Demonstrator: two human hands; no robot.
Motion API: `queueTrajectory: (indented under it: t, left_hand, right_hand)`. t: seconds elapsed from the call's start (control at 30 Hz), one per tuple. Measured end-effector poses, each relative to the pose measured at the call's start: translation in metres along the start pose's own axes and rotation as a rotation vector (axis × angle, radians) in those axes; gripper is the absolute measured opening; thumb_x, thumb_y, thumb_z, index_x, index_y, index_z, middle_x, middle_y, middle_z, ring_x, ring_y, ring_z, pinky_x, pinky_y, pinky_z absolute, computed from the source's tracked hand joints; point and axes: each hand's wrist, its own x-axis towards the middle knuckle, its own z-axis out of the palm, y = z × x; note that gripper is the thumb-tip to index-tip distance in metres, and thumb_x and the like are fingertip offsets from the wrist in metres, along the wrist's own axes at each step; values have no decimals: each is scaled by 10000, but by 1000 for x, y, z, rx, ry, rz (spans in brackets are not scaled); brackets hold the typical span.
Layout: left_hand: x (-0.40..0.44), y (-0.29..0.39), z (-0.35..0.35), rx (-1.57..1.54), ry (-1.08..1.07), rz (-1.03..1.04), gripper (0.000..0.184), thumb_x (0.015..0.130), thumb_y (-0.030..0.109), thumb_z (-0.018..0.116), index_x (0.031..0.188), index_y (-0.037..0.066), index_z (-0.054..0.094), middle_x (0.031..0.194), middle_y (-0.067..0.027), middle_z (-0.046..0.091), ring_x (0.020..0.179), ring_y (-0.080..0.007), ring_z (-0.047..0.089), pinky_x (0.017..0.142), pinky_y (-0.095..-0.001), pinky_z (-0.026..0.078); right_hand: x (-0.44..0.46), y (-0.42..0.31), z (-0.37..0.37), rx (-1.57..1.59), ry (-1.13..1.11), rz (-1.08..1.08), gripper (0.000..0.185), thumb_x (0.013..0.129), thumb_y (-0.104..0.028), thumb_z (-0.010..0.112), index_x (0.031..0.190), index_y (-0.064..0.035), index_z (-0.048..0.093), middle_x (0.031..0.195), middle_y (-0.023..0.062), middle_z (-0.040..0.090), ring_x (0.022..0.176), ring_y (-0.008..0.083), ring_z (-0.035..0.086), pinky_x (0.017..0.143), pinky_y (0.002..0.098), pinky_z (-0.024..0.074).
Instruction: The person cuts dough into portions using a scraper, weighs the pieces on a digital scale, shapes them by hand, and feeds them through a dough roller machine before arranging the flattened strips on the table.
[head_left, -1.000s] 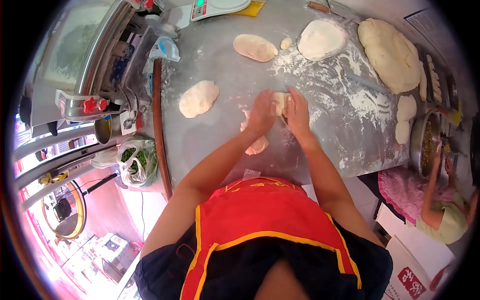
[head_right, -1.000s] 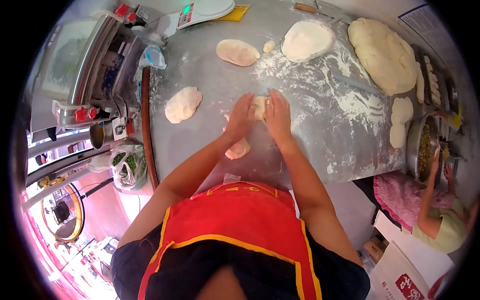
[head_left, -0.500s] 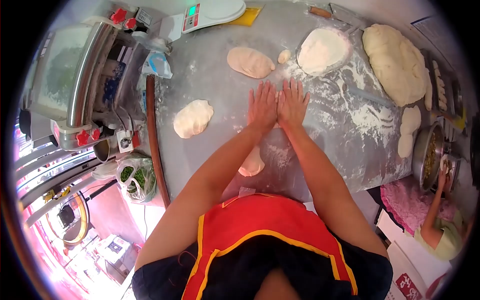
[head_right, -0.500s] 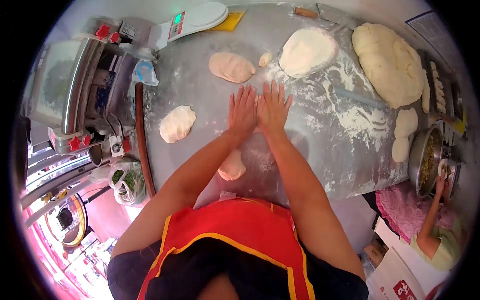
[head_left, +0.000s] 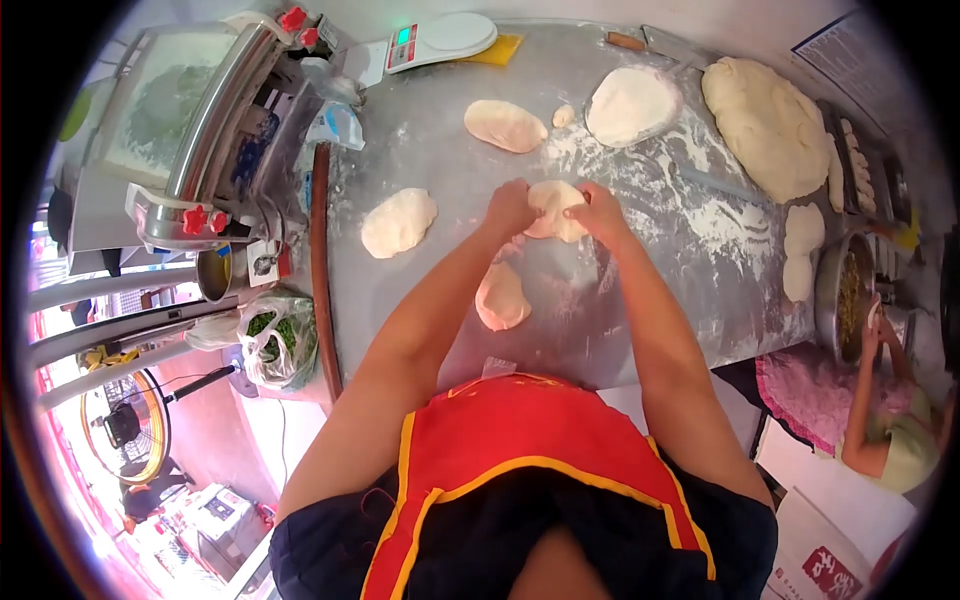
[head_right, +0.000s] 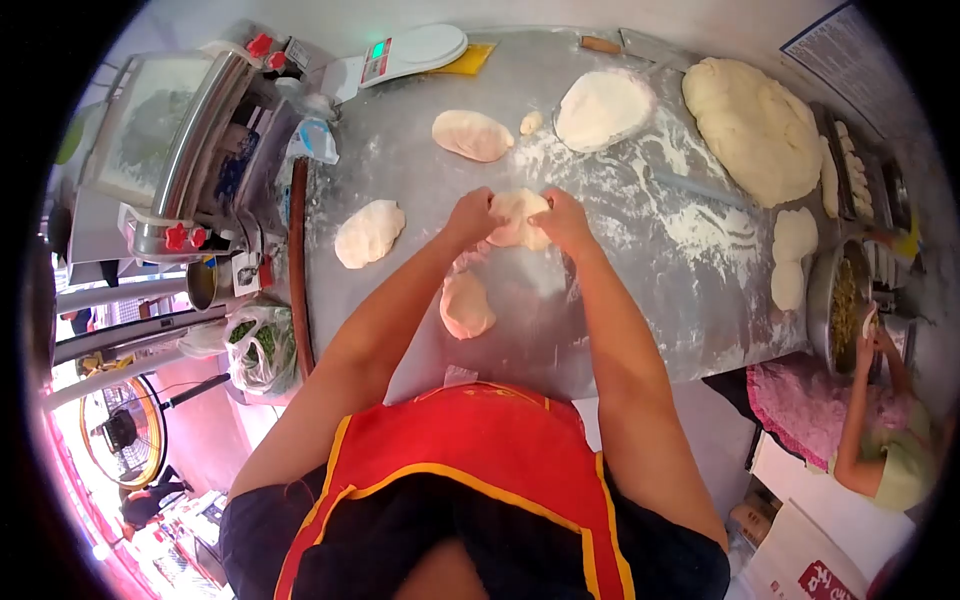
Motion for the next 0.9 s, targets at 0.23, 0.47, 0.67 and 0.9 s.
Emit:
queueTrajectory:
  t: [0.23, 0.47, 0.67, 0.9]
  left_hand:
    - [-64, 1, -68, 41, 29, 328, 202, 744, 60, 620, 939, 73, 568, 1031, -114, 558, 973, -296, 533, 806, -391, 459]
    - [-92, -51, -36, 289, 179, 545, 511, 834, 168, 551, 1309, 20, 434, 1378, -160, 408, 1300, -330, 353, 1063, -429, 301]
    - [-64, -58, -10, 479, 79, 432, 627, 858, 241, 493, 1424, 53, 298, 1510, -124, 235, 1408, -283, 187, 1140, -465, 140]
    - [-49, -57, -3, 482, 216, 367, 576, 850, 251, 539, 1377, 83, 379, 1457, -137, 322, 1357, -311, 276, 1095, -454, 242]
  right_hand:
    - [-83, -22, 18, -328, 171, -559, 328, 772, -65, 636, 1096, -93, 590, 1059, 141, 564, 1035, 345, 498, 900, 427, 403]
    - [-88, -15, 89, -453, 245, -724, 570, 838, -153, 596, 1342, -18, 367, 1371, 197, 391, 1256, 394, 371, 1027, 530, 287]
    - [-55, -25, 111, -589, 254, -598, 619, 887, -240, 523, 1417, -54, 262, 1423, 179, 335, 1303, 376, 321, 1046, 598, 216]
    - [-35, -18, 107, -683, 258, -606, 651, 869, -288, 577, 1398, -26, 302, 1390, 191, 378, 1297, 345, 348, 1059, 554, 248]
